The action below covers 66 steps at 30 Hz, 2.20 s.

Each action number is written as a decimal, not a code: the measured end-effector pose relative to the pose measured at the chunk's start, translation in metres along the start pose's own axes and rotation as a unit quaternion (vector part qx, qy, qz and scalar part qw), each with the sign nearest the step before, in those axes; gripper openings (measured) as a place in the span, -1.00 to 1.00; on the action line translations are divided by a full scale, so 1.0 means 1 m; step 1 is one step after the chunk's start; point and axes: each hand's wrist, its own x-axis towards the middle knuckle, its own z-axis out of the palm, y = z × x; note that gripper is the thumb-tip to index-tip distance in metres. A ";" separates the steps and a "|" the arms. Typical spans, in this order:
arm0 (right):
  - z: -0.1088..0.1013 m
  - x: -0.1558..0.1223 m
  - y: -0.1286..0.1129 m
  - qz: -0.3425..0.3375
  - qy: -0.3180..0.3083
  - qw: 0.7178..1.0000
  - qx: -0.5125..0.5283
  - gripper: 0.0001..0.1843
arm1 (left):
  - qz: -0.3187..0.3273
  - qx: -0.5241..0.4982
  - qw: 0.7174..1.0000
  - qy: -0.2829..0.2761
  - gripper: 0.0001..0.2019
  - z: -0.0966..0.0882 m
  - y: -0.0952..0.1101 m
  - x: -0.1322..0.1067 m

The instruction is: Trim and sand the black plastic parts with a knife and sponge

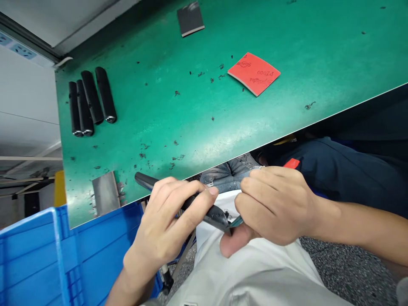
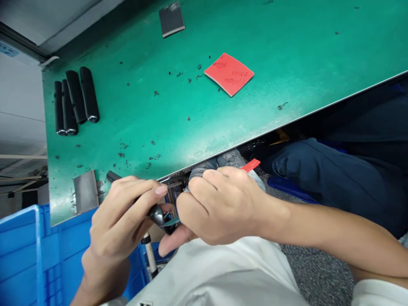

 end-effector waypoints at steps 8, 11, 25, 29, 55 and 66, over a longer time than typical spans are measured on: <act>-0.003 0.001 -0.004 -0.013 0.001 1.000 0.007 -0.48 | -0.007 -0.017 0.999 -0.028 -0.60 -0.006 0.006 0.002; -0.003 0.001 -0.005 -0.018 0.008 1.000 0.010 -0.47 | -0.006 -0.039 0.999 -0.029 -0.60 -0.006 0.008 0.003; -0.005 0.007 -0.002 0.052 -0.055 0.979 0.191 -0.47 | -0.008 -0.067 0.997 0.035 -0.50 0.003 0.011 -0.001; -0.006 0.006 -0.002 0.047 -0.055 0.981 0.182 -0.45 | -0.005 -0.070 0.997 0.034 -0.53 0.004 0.009 0.000; -0.008 0.005 0.002 0.034 0.001 0.993 0.115 -0.38 | -0.074 -0.134 0.986 -0.072 -0.37 -0.003 0.017 -0.003; -0.017 0.008 0.002 0.051 -0.085 0.990 0.101 -0.30 | -0.074 -0.137 0.982 -0.104 -0.39 -0.009 0.014 -0.001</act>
